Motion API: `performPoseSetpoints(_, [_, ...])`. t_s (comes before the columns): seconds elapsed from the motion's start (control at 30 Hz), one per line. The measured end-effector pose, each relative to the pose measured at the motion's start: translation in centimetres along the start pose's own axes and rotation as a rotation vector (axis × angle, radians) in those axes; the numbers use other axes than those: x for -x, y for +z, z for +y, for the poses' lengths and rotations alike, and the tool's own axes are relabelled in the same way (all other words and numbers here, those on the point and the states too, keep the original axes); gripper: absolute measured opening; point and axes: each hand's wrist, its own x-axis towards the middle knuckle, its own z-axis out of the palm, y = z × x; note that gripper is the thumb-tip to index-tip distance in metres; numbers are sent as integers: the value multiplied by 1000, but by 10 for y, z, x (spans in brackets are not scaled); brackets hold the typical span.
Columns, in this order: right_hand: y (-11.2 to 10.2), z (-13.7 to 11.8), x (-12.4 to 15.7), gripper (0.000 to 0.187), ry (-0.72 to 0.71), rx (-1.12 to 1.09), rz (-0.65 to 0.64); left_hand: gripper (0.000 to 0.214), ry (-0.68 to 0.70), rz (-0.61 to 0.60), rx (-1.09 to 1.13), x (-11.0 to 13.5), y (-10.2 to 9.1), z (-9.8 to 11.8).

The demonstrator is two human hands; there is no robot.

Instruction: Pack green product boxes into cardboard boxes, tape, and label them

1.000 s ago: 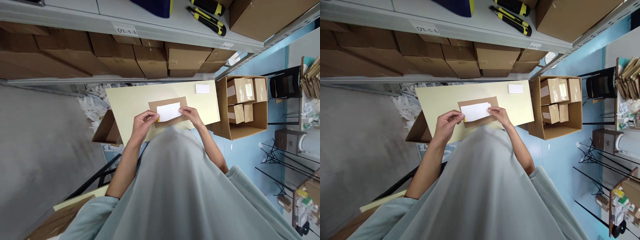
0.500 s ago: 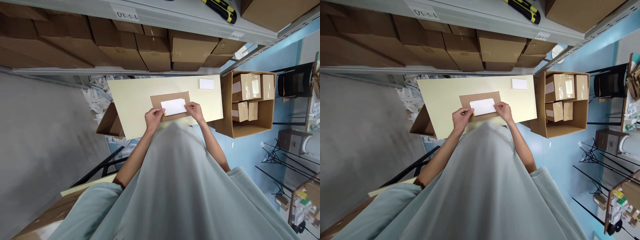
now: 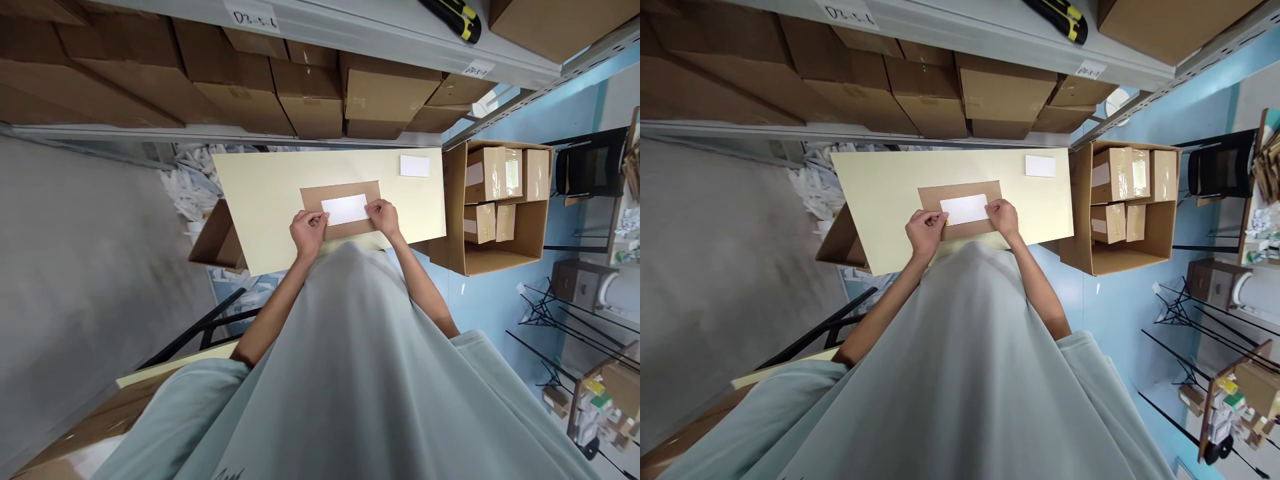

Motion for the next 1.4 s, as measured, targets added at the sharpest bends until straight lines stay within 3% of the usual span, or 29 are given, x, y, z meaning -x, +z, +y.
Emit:
performPoseSetpoints(0.53, [9, -11, -9, 12, 107, 204, 6, 13, 45, -37, -150, -11, -1, 0])
performPoseSetpoints(0.63, [8, -8, -10, 10, 62, 241, 44, 24, 28, -55, -205, -18, -3, -5])
performPoseSetpoints(0.77, [9, -15, 4, 32, -152, 307, 86, 19, 146, -55, -274, -16, -6, 0])
performPoseSetpoints(0.83, [17, -24, 15, 46, -314, 338, 34, 37, 296, -140, -264, -10, -3, 8])
performPoseSetpoints(0.9, [28, -31, 23, 57, -428, 349, -64, 59, 443, -302, -244, -6, 4, 15])
performPoseSetpoints(0.97, [38, -33, 26, 63, -466, 358, -151, 71, 524, -453, -247, -4, 10, 18])
performPoseSetpoints(1.03, [44, -29, 25, 66, -462, 364, -188, 76, 539, -509, -277, -5, 14, 14])
performPoseSetpoints(1.4, [44, 0, 13, 67, -297, 571, 74, 78, 463, -371, -399, 10, 10, -13])
